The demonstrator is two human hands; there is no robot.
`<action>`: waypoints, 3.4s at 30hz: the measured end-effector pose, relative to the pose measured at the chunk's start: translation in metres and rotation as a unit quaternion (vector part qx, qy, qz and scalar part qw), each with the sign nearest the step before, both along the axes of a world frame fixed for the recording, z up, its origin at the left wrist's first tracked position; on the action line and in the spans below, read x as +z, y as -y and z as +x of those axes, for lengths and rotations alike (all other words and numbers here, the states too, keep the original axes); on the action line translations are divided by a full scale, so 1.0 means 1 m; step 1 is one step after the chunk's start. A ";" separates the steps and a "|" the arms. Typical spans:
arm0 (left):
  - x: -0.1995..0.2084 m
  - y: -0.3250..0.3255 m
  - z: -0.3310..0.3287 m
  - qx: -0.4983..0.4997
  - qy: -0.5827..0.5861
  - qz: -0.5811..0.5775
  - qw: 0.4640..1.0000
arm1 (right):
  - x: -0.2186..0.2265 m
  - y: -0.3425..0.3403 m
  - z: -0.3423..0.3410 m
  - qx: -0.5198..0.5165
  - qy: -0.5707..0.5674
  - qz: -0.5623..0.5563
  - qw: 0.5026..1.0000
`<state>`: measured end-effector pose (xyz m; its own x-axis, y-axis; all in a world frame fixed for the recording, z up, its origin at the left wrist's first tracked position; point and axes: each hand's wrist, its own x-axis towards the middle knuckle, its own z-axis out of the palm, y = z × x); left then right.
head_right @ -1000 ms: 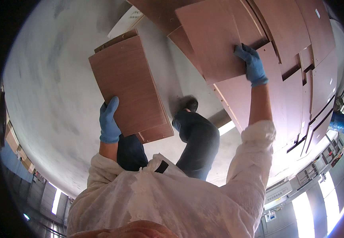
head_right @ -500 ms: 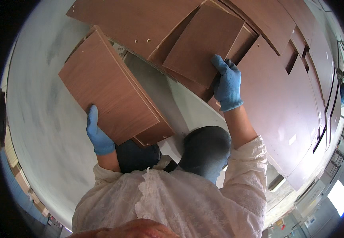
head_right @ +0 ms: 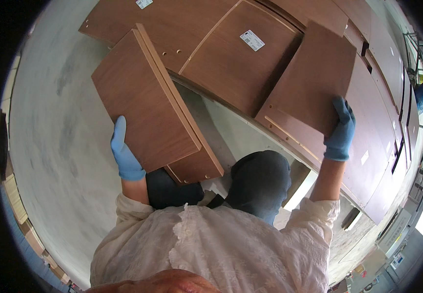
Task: The person picks up brown wood panels from a table and stacks them on a pile on the floor. The person handles the panels one at a time, placing them carefully on top of each other.
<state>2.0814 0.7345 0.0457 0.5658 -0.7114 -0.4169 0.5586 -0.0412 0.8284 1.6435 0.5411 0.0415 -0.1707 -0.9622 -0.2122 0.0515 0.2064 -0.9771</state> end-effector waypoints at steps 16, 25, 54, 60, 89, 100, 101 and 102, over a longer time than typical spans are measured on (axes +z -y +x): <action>0.010 0.043 -0.014 -0.009 -0.050 -0.060 0.997 | 0.036 -0.050 -0.003 0.010 -0.688 -0.108 0.718; 0.015 0.038 -0.029 -0.106 -0.120 -0.064 0.985 | 0.024 -0.072 0.181 0.416 0.031 0.052 0.907; 0.006 0.018 0.009 0.077 0.029 -0.038 0.996 | -0.071 0.031 0.211 0.062 0.027 0.105 0.992; 0.001 0.016 0.011 0.076 0.033 -0.029 0.996 | -0.070 0.036 0.222 0.041 0.056 0.060 0.996; -0.004 0.018 0.021 0.084 0.035 -0.029 0.995 | -0.048 -0.037 0.231 0.317 -0.636 -0.272 0.649; -0.006 0.018 0.020 0.092 0.051 -0.011 0.994 | -0.065 -0.028 0.230 0.316 -0.570 -0.342 0.677; -0.007 0.018 0.020 0.095 0.051 -0.013 0.994 | -0.065 -0.027 0.230 0.316 -0.567 -0.345 0.679; -0.007 0.019 0.020 0.094 0.049 -0.018 0.994 | -0.066 -0.027 0.230 0.316 -0.564 -0.340 0.683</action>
<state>2.1011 0.7159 0.0388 0.7261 -0.6030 -0.3303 0.4707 0.0857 0.8781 1.8740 0.5679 -0.0242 0.6391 -0.7295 0.2438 -0.7022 -0.6827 -0.2022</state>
